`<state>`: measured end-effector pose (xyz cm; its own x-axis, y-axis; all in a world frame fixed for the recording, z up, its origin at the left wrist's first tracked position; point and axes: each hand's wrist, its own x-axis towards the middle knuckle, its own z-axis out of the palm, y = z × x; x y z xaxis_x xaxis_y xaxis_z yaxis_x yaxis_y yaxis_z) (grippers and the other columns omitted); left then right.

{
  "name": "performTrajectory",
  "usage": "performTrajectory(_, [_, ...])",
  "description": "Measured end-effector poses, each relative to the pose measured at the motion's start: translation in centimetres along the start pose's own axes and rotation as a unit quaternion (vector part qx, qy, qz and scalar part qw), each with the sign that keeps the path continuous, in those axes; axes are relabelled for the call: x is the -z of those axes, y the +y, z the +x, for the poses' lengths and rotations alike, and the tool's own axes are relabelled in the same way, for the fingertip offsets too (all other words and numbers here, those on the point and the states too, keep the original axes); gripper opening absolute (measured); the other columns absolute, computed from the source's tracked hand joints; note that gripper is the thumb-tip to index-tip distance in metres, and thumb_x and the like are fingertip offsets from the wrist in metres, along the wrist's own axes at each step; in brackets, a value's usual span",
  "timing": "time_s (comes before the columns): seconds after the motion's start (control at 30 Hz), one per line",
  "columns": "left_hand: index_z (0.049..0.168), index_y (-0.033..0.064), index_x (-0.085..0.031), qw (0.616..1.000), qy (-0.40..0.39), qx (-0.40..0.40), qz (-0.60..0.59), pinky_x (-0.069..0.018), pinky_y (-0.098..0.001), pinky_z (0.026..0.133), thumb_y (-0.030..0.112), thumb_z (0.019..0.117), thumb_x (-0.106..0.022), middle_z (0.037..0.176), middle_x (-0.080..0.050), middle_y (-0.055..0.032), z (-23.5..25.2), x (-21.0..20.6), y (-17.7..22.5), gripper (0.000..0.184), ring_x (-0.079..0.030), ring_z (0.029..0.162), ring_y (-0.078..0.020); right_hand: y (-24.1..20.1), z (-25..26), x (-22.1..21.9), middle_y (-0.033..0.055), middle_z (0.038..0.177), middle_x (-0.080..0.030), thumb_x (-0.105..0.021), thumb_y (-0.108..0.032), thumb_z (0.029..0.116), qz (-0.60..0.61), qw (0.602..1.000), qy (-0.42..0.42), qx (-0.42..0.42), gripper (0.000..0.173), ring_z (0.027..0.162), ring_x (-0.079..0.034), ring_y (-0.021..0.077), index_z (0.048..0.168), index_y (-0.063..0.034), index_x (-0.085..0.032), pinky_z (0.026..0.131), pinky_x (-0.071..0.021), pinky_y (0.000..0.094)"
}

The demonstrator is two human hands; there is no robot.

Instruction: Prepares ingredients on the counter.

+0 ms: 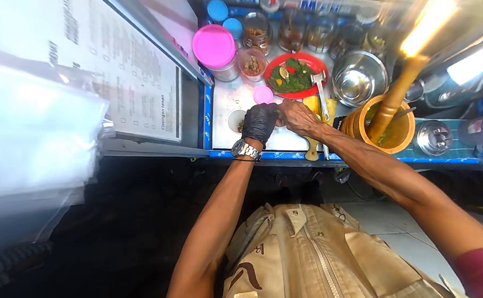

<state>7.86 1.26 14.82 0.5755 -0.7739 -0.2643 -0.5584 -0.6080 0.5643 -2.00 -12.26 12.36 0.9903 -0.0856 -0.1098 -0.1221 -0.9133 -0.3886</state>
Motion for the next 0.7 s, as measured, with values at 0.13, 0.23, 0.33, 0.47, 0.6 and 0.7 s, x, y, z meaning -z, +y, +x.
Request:
performTrajectory(0.13, [0.113,0.0103,-0.074,1.000,0.003,0.003,0.000,-0.0493,-0.0579,0.095,0.022,0.1024,-0.054,0.108,-0.073,-0.0154,0.0,-0.1,-0.1,0.026,-0.067,0.108,-0.0346,0.0,0.1,0.0,0.0240,0.115,-0.066,-0.052,-0.013,0.1021,0.004,1.000,-0.008,-0.003,0.027,0.110,-0.066,0.0403,0.117,0.0042,-0.066,0.093,-0.0538,0.0508])
performTrajectory(0.23, [0.114,0.0104,-0.074,1.000,0.004,0.000,0.000,-0.0496,-0.0577,0.096,0.021,0.1023,-0.054,0.108,-0.073,-0.0155,-0.1,-0.1,-0.1,0.025,-0.068,0.108,-0.0343,0.0,0.2,0.2,0.0232,0.115,-0.067,-0.052,-0.016,0.1029,0.004,1.000,-0.011,-0.008,0.028,0.110,-0.067,0.0399,0.117,0.0035,-0.066,0.094,-0.0537,0.0509])
performTrajectory(0.33, [0.116,0.0099,-0.074,1.000,0.002,0.001,-0.004,-0.0491,-0.0583,0.097,0.020,0.1018,-0.055,0.110,-0.073,-0.0168,-0.2,0.1,0.0,0.026,-0.068,0.110,-0.0355,0.2,0.1,0.1,0.0223,0.115,-0.067,-0.051,-0.016,0.1029,0.017,1.000,-0.006,-0.004,0.028,0.110,-0.067,0.0393,0.117,0.0022,-0.067,0.092,-0.0543,0.0515])
performTrajectory(0.47, [0.119,0.0130,-0.073,1.000,0.004,0.004,-0.010,-0.0486,-0.0580,0.097,0.021,0.1015,-0.055,0.112,-0.073,-0.0155,-0.3,0.8,0.1,0.027,-0.067,0.111,-0.0346,-0.2,0.2,1.6,0.0195,0.115,-0.068,-0.053,-0.019,0.1026,0.024,0.999,-0.020,-0.010,0.028,0.109,-0.067,0.0365,0.117,-0.0017,-0.069,0.091,-0.0549,0.0514])
performTrajectory(0.6, [0.124,0.0134,-0.072,0.999,0.023,-0.011,-0.031,-0.0481,-0.0568,0.101,0.019,0.1014,-0.056,0.116,-0.073,-0.0149,-0.9,2.4,-0.2,0.029,-0.067,0.113,-0.0337,-1.5,0.8,2.9,0.0212,0.113,-0.069,-0.055,-0.018,0.1026,0.030,0.999,-0.010,-0.004,0.027,0.109,-0.068,0.0372,0.116,-0.0006,-0.070,0.094,-0.0543,0.0519])
performTrajectory(0.7, [0.125,0.0132,-0.072,0.998,0.045,-0.030,-0.021,-0.0491,-0.0551,0.100,0.020,0.1007,-0.057,0.115,-0.072,-0.0153,-1.8,3.8,-1.4,0.029,-0.067,0.112,-0.0328,-3.1,1.8,3.3,0.0206,0.108,-0.069,-0.058,-0.018,0.1018,0.029,1.000,0.000,0.010,0.024,0.105,-0.069,0.0369,0.112,-0.0003,-0.070,0.093,-0.0548,0.0514])
